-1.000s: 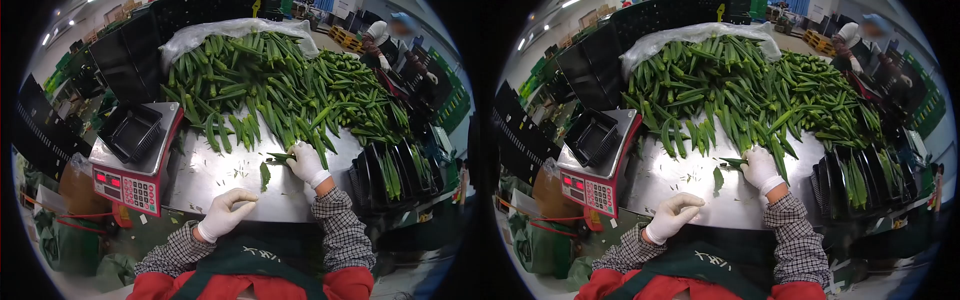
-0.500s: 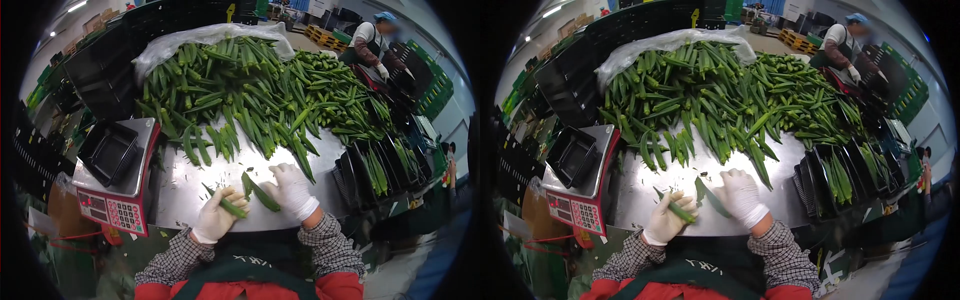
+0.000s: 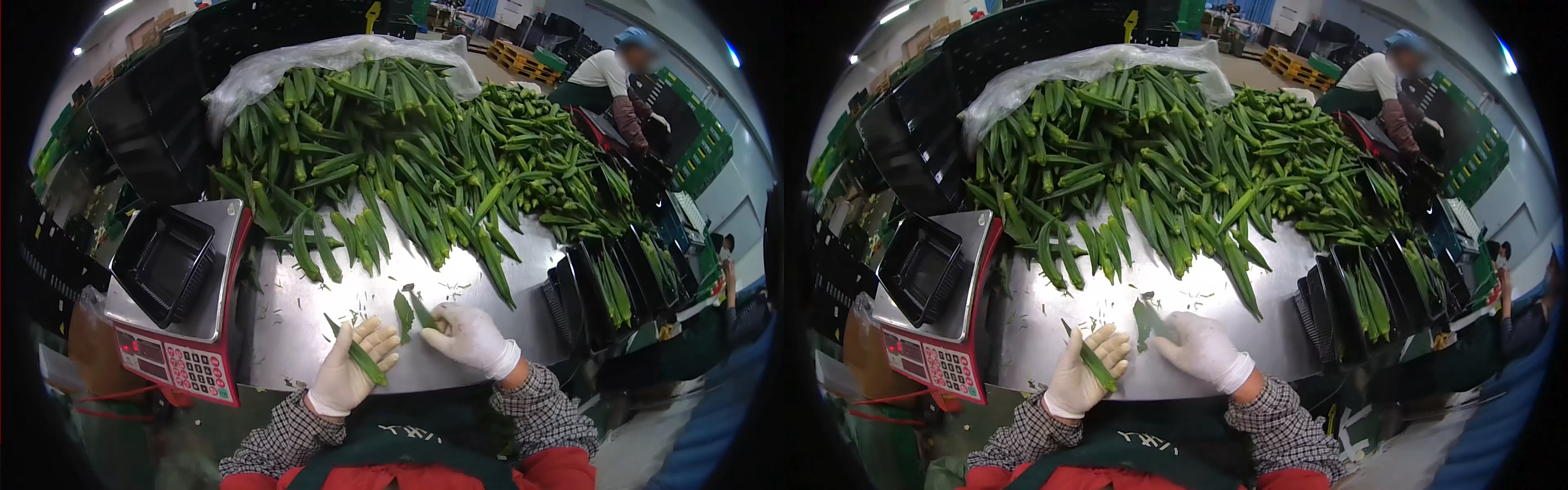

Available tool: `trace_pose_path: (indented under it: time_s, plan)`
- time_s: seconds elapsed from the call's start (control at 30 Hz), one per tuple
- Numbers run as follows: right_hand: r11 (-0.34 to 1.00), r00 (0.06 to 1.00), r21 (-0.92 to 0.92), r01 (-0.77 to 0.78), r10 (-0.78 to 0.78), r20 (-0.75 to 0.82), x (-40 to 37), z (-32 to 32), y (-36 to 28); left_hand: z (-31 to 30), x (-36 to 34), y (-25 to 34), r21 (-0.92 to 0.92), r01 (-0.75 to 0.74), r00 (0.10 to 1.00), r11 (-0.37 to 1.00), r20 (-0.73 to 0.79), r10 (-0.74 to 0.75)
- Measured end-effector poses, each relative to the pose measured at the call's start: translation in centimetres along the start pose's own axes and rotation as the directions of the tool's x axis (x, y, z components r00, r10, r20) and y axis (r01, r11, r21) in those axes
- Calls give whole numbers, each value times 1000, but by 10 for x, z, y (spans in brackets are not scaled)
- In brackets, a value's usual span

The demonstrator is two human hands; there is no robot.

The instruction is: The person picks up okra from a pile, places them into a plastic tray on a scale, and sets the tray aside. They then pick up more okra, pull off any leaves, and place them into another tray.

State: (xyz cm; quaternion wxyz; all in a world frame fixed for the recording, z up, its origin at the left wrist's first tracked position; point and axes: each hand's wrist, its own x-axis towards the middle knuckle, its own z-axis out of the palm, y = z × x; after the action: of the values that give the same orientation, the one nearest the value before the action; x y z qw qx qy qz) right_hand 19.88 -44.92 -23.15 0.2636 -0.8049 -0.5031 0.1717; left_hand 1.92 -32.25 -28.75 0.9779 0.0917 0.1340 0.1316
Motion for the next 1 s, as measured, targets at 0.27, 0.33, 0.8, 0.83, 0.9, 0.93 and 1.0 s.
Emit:
trace_pose_path:
  time_s: [0.27, 0.33, 0.8, 0.83, 0.9, 0.93, 1.0]
  plan:
    - [946, 944, -322, 50, -150, -295, 93, 3, 7, -25, 3, 9, -86, 25, 981, 996, 195, -8]
    - [826, 957, -537, -172, 11, -289, 119, 16, 22, -31, 5, 5, -59, 2, 985, 998, 171, 8]
    - [990, 918, -125, -70, 15, -396, 60, -14, 63, -34, 2, 3, 66, -33, 973, 997, 228, 17]
    - [989, 887, -135, -57, -13, -462, 58, -21, 67, -33, 3, 4, 73, -30, 973, 997, 231, 12]
    - [1000, 861, 1, 11, -9, -508, 49, -39, 68, -33, 3, 4, 75, -35, 975, 997, 222, 17]
    - [991, 872, 135, -23, 86, -481, 43, -45, 60, -31, 3, 4, 70, -37, 976, 997, 217, 21]
    - [920, 886, 380, -94, 252, -389, 32, -60, 38, -28, 3, 3, 63, -39, 977, 997, 213, 25]
